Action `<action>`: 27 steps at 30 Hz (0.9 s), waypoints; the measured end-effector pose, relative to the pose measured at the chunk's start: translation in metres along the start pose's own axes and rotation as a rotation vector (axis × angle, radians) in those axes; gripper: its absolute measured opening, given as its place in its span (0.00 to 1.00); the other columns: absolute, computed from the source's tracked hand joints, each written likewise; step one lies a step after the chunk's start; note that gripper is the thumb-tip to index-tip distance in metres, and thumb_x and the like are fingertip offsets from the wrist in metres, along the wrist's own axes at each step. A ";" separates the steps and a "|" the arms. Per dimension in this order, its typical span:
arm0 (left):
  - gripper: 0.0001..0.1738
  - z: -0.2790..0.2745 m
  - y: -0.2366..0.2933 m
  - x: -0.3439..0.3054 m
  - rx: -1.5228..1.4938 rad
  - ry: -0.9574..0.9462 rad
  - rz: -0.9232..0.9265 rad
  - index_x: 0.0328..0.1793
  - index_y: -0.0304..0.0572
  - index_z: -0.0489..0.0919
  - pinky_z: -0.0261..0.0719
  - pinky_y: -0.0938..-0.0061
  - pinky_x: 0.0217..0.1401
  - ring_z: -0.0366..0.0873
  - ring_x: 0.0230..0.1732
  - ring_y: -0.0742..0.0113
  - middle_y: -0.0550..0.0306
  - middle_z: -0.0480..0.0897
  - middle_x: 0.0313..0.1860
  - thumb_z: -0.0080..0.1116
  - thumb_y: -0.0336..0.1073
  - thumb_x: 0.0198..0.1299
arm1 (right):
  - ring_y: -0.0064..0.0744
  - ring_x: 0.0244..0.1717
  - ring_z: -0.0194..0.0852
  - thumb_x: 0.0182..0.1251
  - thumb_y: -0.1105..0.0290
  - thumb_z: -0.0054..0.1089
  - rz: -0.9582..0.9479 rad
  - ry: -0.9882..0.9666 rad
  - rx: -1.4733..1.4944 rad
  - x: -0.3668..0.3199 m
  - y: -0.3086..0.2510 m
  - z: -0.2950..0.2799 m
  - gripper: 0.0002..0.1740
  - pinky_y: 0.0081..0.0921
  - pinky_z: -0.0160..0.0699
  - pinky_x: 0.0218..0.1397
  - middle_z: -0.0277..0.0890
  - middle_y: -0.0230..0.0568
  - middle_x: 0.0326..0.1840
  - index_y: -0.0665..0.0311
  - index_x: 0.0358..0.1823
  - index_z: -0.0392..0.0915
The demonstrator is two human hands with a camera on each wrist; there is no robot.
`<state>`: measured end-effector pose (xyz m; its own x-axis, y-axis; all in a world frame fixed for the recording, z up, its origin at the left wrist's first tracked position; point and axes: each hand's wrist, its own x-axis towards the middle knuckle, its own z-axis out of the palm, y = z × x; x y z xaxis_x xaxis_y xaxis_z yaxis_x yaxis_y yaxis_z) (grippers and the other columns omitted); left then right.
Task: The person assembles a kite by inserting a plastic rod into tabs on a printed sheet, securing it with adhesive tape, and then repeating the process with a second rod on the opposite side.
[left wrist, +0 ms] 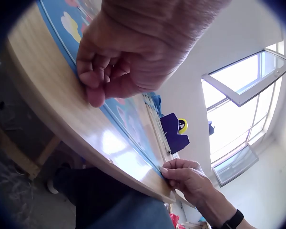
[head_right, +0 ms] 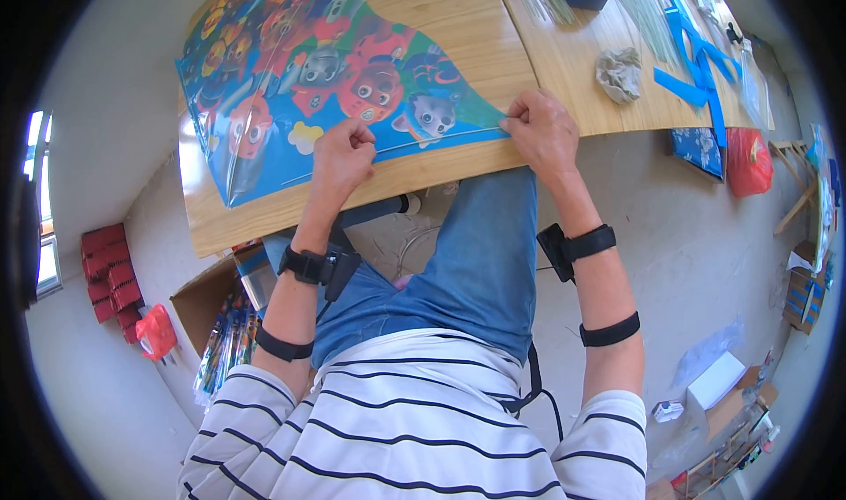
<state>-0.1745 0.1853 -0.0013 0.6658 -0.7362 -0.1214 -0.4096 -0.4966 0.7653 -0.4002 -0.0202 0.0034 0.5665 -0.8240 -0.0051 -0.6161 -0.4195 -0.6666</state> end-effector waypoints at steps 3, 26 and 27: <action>0.06 -0.006 0.010 -0.004 -0.125 -0.038 -0.100 0.40 0.31 0.82 0.78 0.77 0.25 0.82 0.24 0.71 0.57 0.82 0.30 0.59 0.22 0.57 | 0.39 0.37 0.81 0.52 0.68 0.76 0.007 -0.002 -0.002 0.000 0.000 0.001 0.08 0.37 0.77 0.42 0.79 0.36 0.34 0.59 0.29 0.83; 0.05 -0.017 0.003 -0.015 0.206 0.048 0.181 0.36 0.40 0.80 0.77 0.54 0.45 0.81 0.43 0.43 0.48 0.80 0.39 0.66 0.26 0.57 | 0.36 0.36 0.81 0.52 0.68 0.76 0.031 -0.027 -0.004 0.001 -0.002 -0.001 0.08 0.36 0.77 0.42 0.79 0.35 0.34 0.59 0.30 0.84; 0.05 -0.017 0.004 -0.015 0.203 0.043 0.177 0.36 0.40 0.80 0.77 0.54 0.45 0.81 0.43 0.43 0.48 0.80 0.39 0.66 0.26 0.57 | 0.36 0.36 0.81 0.52 0.68 0.76 0.028 -0.028 -0.004 0.001 -0.002 -0.001 0.08 0.36 0.77 0.42 0.79 0.35 0.34 0.59 0.30 0.84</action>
<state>-0.1754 0.2021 0.0138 0.5971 -0.8015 0.0334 -0.6354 -0.4471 0.6295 -0.3990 -0.0206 0.0060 0.5637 -0.8248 -0.0447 -0.6342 -0.3975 -0.6631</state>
